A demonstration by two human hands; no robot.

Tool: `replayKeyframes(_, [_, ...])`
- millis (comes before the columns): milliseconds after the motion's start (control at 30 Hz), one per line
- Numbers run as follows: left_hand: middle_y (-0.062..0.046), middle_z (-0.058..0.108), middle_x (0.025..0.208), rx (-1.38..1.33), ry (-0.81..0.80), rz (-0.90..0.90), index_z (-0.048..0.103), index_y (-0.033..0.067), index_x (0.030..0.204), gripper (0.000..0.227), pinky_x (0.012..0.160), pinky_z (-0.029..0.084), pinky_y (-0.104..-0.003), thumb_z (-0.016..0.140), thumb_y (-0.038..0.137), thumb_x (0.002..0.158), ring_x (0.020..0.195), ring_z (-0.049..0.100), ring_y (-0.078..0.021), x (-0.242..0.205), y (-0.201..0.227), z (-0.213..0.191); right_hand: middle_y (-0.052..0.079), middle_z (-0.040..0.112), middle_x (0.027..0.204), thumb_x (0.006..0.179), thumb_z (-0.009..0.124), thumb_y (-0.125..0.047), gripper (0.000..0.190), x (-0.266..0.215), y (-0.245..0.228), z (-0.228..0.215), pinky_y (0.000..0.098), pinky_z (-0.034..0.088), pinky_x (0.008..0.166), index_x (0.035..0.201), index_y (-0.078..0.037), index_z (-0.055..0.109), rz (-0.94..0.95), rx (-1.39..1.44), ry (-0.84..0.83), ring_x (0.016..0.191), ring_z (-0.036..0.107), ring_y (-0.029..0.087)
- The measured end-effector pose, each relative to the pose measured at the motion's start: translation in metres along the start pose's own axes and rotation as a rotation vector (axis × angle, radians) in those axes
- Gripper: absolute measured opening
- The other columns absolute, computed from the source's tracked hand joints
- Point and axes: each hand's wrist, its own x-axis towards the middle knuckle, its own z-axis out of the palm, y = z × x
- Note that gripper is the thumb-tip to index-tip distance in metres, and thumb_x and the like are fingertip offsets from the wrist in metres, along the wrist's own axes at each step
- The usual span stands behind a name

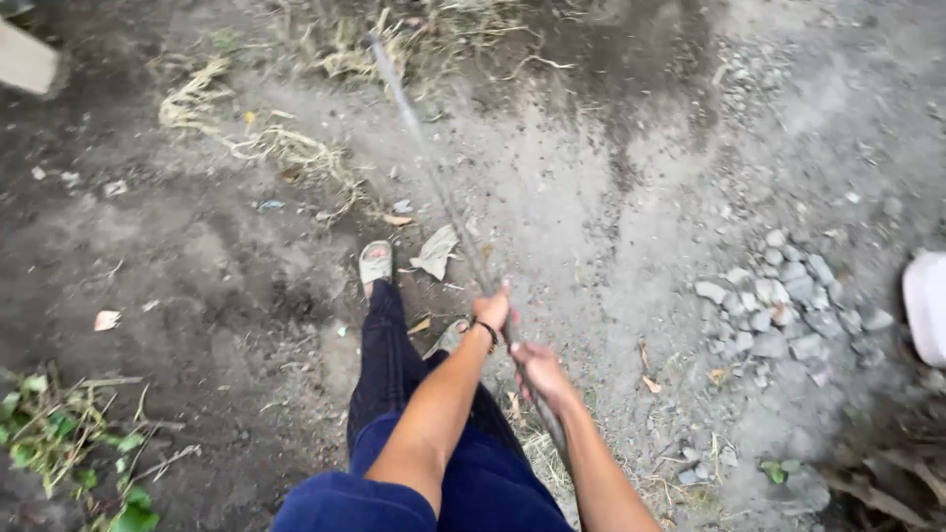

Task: Raking dry grass and yard debris into piles on a dirt surface.

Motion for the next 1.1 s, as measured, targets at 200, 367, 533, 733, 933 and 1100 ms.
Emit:
replayKeyframes(200, [-0.024, 0.074, 0.102, 0.061, 0.388, -0.046, 0.069, -0.0024, 0.1, 0.055, 0.091, 0.052, -0.045, 0.058, 0.05, 0.088, 0.107, 0.067, -0.0437, 0.022, -0.069, 0.049, 0.013, 0.054, 0.054, 0.103, 0.058, -0.021, 0.024, -0.091, -0.022, -0.021, 0.0277, 0.036, 0.027, 0.098, 0.002, 0.061, 0.063, 0.134, -0.123, 0.031, 0.046, 0.017])
replayKeyframes(367, [-0.023, 0.072, 0.107, -0.003, 0.404, -0.061, 0.071, -0.0049, 0.102, 0.057, 0.093, 0.051, -0.046, 0.057, 0.049, 0.093, 0.108, 0.066, -0.0423, -0.013, -0.023, 0.002, 0.015, 0.049, 0.053, 0.101, 0.055, -0.017, 0.02, -0.094, -0.049, 0.013, 0.0319, 0.032, 0.028, 0.102, 0.003, 0.059, 0.062, 0.146, -0.124, 0.03, 0.04, 0.02])
replayKeyframes(533, [-0.024, 0.073, 0.101, -0.121, 0.441, 0.001, 0.069, -0.0041, 0.094, 0.055, 0.086, 0.051, -0.048, 0.059, 0.05, 0.091, 0.104, 0.067, -0.0456, 0.025, 0.052, -0.055, 0.015, 0.049, 0.052, 0.101, 0.056, -0.018, 0.02, -0.054, -0.112, 0.059, 0.0327, 0.031, 0.026, 0.09, -0.001, 0.056, -0.091, 0.063, -0.192, 0.029, 0.04, 0.02])
replayKeyframes(733, [-0.009, 0.077, 0.09, -0.015, 0.336, 0.191, 0.076, 0.0043, 0.104, 0.054, 0.098, 0.054, -0.041, 0.052, 0.052, 0.091, 0.113, 0.07, -0.025, 0.042, 0.194, -0.193, 0.019, 0.057, 0.058, 0.1, 0.057, -0.02, 0.024, 0.017, -0.234, 0.158, 0.0366, 0.042, 0.027, 0.106, 0.002, 0.065, -0.305, -0.014, -0.232, 0.03, 0.054, 0.025])
replayKeyframes(933, [-0.017, 0.07, 0.123, -0.019, 0.382, 0.281, 0.065, -0.0008, 0.124, 0.052, 0.108, 0.047, -0.044, 0.061, 0.038, 0.09, 0.127, 0.06, -0.0308, 0.084, 0.23, -0.302, 0.019, 0.065, 0.098, 0.094, 0.061, -0.008, 0.055, 0.012, -0.337, 0.236, 0.0385, 0.062, 0.069, 0.146, 0.003, 0.046, -0.441, -0.231, -0.328, 0.081, 0.069, 0.027])
replayKeyframes(1100, [-0.009, 0.075, 0.116, -0.002, 0.266, 0.219, 0.072, 0.0054, 0.118, 0.042, 0.106, 0.05, -0.04, 0.062, 0.035, 0.09, 0.124, 0.063, -0.0237, 0.077, 0.174, -0.273, 0.013, 0.073, 0.102, 0.078, 0.077, -0.028, 0.04, 0.102, -0.302, 0.228, 0.0439, 0.055, 0.087, 0.115, -0.015, 0.073, -0.381, -0.774, -0.223, 0.1, 0.07, 0.027])
